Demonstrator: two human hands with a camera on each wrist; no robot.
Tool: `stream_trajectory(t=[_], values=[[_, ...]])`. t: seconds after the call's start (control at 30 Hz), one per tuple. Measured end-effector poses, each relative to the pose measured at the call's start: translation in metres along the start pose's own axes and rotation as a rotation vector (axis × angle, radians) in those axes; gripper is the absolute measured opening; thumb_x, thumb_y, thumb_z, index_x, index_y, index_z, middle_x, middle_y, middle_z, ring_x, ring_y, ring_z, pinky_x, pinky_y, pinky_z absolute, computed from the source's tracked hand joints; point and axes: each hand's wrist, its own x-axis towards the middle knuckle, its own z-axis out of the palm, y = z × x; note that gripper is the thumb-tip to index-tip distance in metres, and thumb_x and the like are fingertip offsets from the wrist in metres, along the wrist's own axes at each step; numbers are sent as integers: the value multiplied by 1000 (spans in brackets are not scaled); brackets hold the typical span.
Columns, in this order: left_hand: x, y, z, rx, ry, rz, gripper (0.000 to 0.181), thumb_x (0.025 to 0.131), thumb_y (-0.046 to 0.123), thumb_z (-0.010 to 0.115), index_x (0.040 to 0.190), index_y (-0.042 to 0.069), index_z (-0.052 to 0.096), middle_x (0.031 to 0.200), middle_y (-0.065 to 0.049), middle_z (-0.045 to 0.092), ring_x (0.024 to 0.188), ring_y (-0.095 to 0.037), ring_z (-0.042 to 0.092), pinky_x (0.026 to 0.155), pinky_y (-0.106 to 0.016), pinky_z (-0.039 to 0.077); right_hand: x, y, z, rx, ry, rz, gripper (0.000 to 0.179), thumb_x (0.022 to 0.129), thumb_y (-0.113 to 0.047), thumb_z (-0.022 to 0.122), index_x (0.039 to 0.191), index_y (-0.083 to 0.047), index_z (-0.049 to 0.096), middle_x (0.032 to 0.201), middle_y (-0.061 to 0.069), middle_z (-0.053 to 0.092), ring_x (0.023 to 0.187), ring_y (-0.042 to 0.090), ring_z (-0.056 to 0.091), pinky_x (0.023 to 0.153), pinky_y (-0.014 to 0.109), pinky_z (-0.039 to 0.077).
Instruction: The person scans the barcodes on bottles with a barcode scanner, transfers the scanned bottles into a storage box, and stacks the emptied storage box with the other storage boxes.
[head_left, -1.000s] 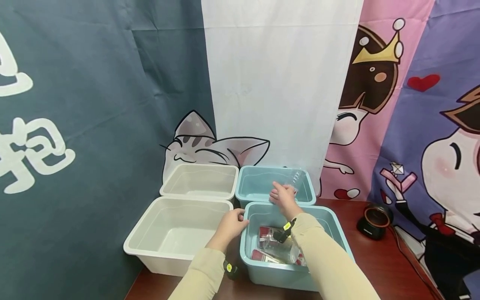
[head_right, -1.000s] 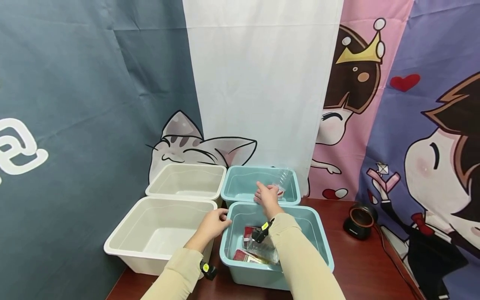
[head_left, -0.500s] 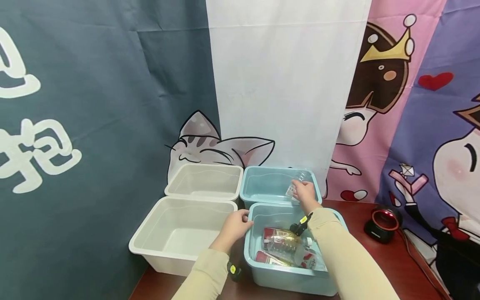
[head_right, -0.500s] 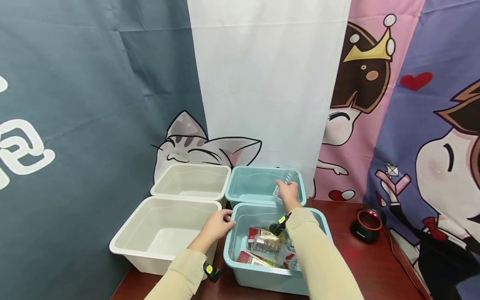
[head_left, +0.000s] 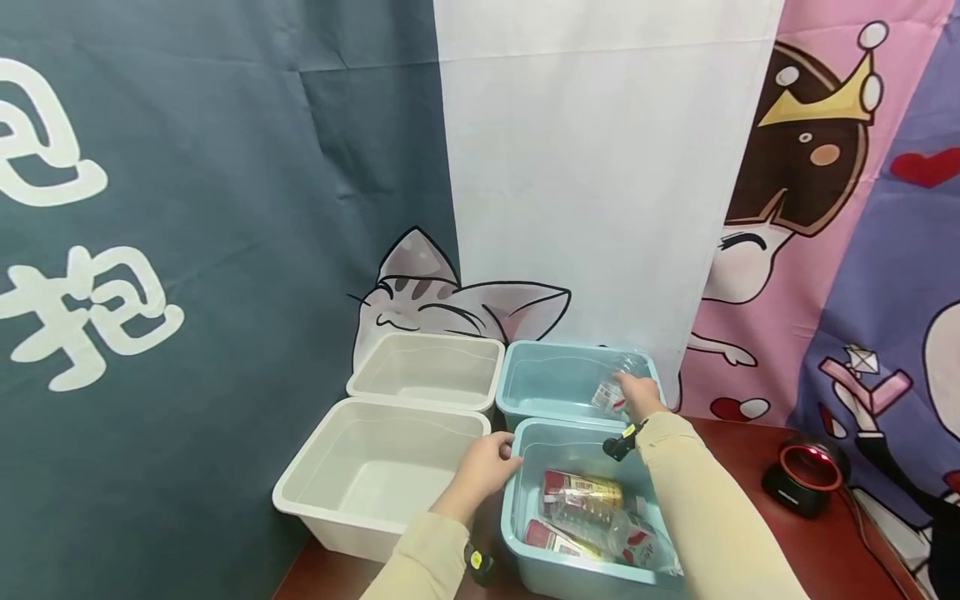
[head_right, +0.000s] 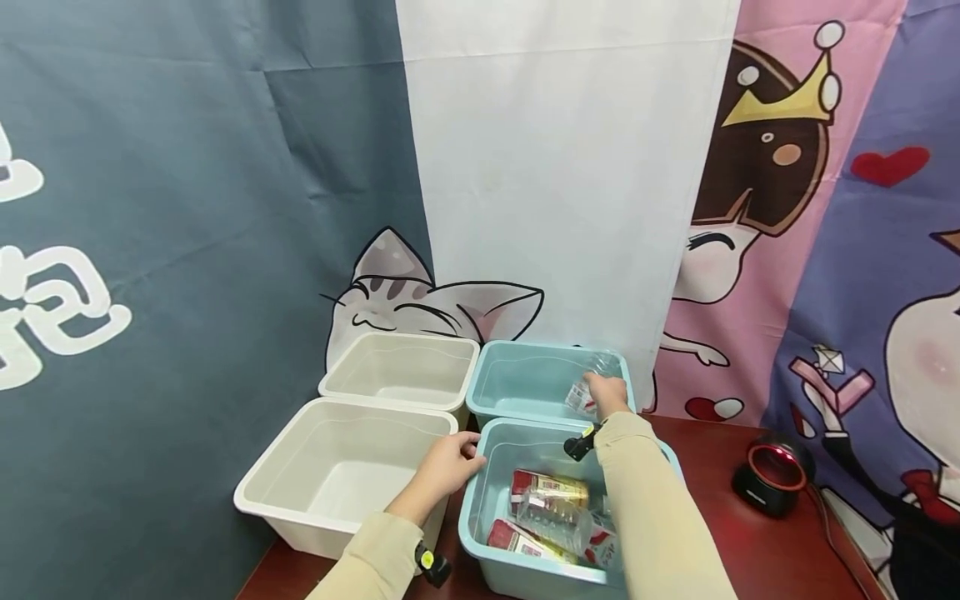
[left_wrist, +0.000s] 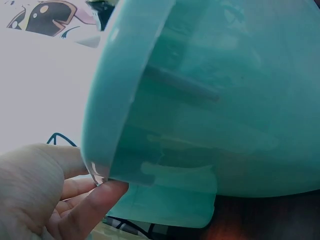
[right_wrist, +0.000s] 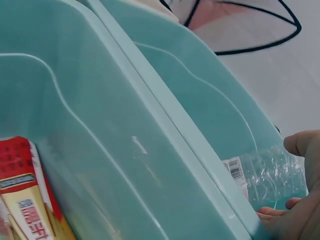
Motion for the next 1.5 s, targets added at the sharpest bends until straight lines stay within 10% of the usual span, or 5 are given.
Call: stream_trajectory(t=[0.67, 1.5], values=[[-12, 7, 12, -21, -35, -13, 39, 89, 16, 77, 124, 1, 67, 86, 2, 66, 78, -11, 62, 72, -32, 59, 25, 27, -14, -221, -73, -21, 68, 98, -28, 58, 134, 25, 37, 124, 36, 50, 109, 42, 54, 102, 53, 49], [1, -2, 1, -38, -18, -22, 41, 89, 13, 76, 126, -1, 65, 89, -3, 67, 80, -15, 63, 72, -33, 60, 18, -24, 8, 195, -139, -92, 70, 94, -35, 68, 141, 6, 37, 111, 12, 56, 79, 13, 66, 89, 42, 59]])
